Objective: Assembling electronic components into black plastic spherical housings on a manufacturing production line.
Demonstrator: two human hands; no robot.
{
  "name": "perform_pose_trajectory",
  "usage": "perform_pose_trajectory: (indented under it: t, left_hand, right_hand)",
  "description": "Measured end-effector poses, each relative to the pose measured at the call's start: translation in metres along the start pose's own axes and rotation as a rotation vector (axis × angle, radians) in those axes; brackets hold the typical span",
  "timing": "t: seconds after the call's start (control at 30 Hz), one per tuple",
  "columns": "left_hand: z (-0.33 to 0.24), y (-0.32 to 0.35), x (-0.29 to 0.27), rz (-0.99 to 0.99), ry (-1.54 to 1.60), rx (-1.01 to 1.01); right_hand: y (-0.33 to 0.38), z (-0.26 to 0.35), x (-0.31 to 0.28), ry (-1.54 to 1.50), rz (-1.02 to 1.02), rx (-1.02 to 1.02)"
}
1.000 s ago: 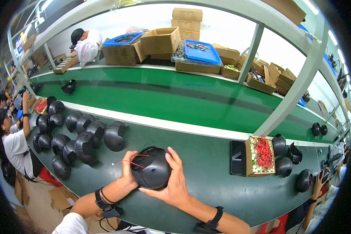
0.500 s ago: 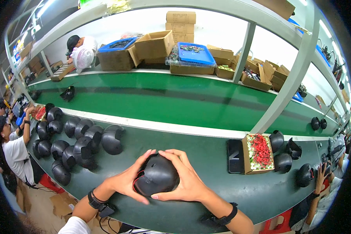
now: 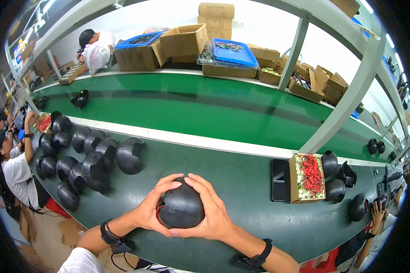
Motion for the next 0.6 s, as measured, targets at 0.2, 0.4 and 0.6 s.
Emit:
perform_pose_trajectory:
  t: [0.2, 0.4, 0.6]
  left_hand:
    - [-0.010, -0.008, -0.001, -0.021, -0.115, -0.032]
    - [-0.024, -0.003, -0.001, 0.026, -0.387, -0.128]
    - [-0.013, 0.007, 0.000, -0.084, -0.011, -0.098]
  right_hand:
    - [-0.003, -0.012, -0.007, -0.085, -0.012, -0.043]
    - [0.000, -0.017, -0.019, -0.096, 0.085, -0.015]
    - [0.003, -0.055, -0.017, -0.854, 0.080, -0.012]
Point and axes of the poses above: each hand's wrist, its own y-axis away from the middle knuckle, its own x-axis out of the palm, z = x × y, the point moved 3 cm from there along -y, towards the middle knuckle, and after that the axes turned 12 degrees about z, right-handed, at the moved point
